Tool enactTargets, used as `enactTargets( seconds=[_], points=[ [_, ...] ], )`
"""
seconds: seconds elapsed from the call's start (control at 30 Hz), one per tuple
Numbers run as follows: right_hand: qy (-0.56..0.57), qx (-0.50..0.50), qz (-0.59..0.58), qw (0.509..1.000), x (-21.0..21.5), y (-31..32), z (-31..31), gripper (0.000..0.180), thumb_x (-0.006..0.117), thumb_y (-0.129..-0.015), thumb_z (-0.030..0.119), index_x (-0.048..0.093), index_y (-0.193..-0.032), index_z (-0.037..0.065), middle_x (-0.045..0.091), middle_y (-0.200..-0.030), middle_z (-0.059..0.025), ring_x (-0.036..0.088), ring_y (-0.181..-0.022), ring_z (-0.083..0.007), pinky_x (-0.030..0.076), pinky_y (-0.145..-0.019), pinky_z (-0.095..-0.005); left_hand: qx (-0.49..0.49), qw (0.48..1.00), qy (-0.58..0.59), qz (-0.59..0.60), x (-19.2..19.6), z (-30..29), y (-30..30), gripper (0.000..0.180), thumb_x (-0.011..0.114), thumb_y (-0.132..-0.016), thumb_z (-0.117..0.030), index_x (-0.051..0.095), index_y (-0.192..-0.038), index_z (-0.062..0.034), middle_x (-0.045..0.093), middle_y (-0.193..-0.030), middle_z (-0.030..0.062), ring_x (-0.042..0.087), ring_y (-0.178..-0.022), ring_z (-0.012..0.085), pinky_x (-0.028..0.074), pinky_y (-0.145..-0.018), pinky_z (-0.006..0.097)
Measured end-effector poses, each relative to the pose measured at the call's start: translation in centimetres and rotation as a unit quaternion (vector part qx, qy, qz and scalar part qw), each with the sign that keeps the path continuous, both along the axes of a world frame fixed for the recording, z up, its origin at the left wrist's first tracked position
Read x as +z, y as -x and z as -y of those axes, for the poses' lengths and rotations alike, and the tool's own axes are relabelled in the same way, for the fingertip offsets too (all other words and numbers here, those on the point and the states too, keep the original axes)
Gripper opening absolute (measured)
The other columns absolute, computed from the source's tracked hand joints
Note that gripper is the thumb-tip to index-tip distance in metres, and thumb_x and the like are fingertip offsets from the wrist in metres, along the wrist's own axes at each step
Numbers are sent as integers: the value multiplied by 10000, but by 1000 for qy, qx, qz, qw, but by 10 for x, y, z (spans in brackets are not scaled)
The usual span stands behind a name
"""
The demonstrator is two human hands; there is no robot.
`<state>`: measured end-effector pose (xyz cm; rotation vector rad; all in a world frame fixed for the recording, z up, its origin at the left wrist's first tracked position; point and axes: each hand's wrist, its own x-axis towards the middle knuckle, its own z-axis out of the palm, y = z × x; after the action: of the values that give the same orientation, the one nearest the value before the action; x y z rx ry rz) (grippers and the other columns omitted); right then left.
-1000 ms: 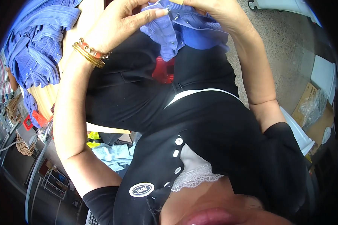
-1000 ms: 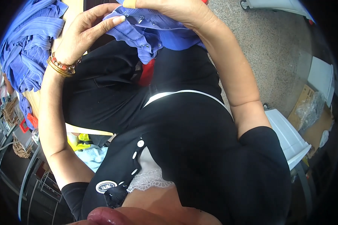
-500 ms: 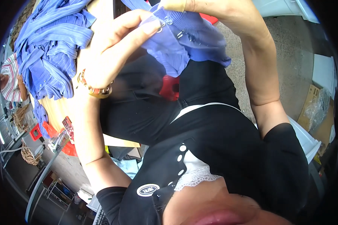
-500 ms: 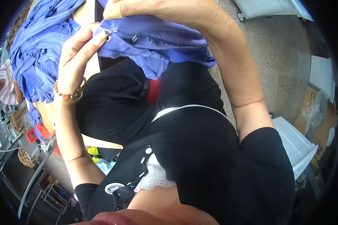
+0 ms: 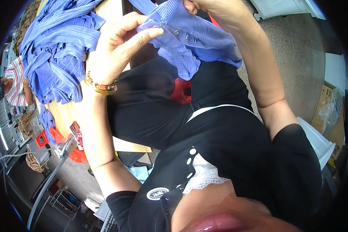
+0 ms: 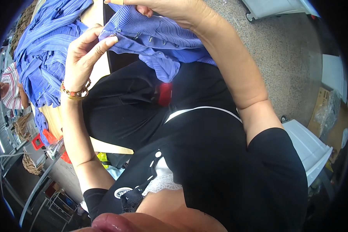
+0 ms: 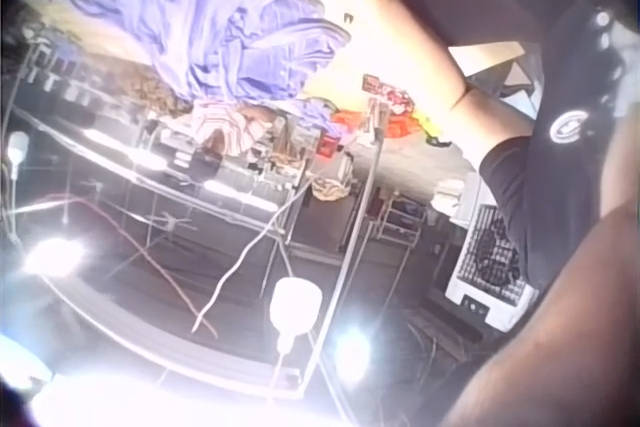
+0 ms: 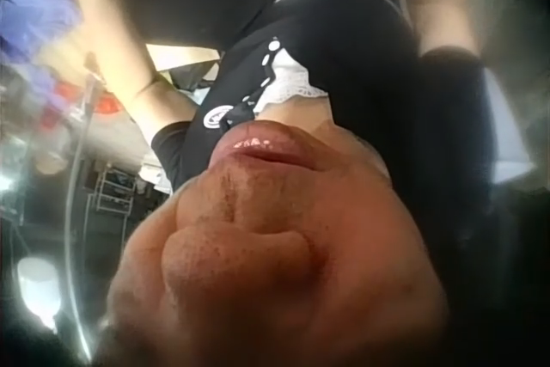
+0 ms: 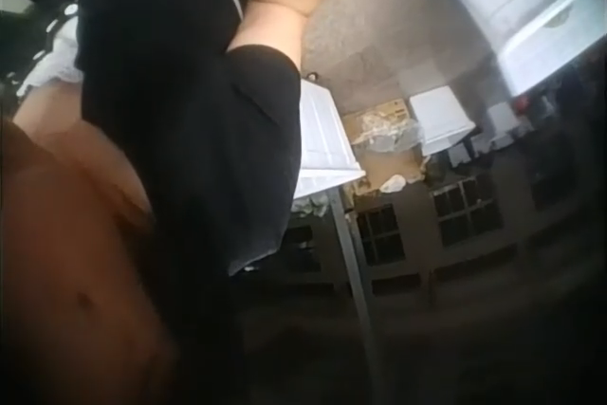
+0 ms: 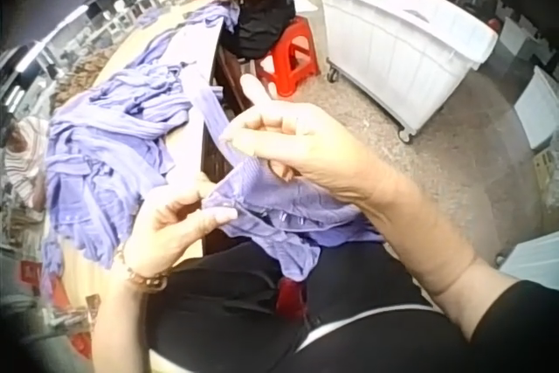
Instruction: Fastening metal hook-and-eye closures on a blue shirt while sitting at a workbench.
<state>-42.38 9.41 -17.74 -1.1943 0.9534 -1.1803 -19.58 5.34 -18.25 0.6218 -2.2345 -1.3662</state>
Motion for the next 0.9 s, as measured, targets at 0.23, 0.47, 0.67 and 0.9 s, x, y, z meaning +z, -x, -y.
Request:
enactTargets(
  seconds=[0.23,0.47,0.67,0.9],
  points=[
    [34,-49,3,998,-10,-2,-13,232,628,-907,139,637,-1112,31,604,-804,26,494,-620,-2,381,-532,-154,0,1000,-7,-4,0,-1,1,131,664,-890,-97,697,-984,-12,630,-826,3,562,-765,62,443,-702,216],
    [202,-27,-121,972,-12,-1,-24,186,694,-830,40,701,-1016,34,594,-817,42,402,-573,3,303,-511,-157,-4,1000,-8,15,-5,0,1,149,663,-897,-121,698,-1000,-18,637,-839,-6,567,-783,60,445,-718,213],
    [244,-35,-143,958,-13,-3,-24,215,726,-782,8,712,-997,21,560,-786,28,373,-569,-22,305,-523,-175,2,1000,-22,22,-5,-2,2,170,654,-911,-147,692,-1024,-26,640,-854,-16,557,-807,48,442,-745,206],
    [298,-38,-161,940,-16,-3,-24,246,745,-748,-7,707,-990,15,567,-820,-12,450,-633,-69,374,-568,-209,-3,998,-54,23,-5,-2,2,189,636,-927,-162,680,-1056,-30,645,-901,-12,552,-857,51,437,-788,208]
  ],
)
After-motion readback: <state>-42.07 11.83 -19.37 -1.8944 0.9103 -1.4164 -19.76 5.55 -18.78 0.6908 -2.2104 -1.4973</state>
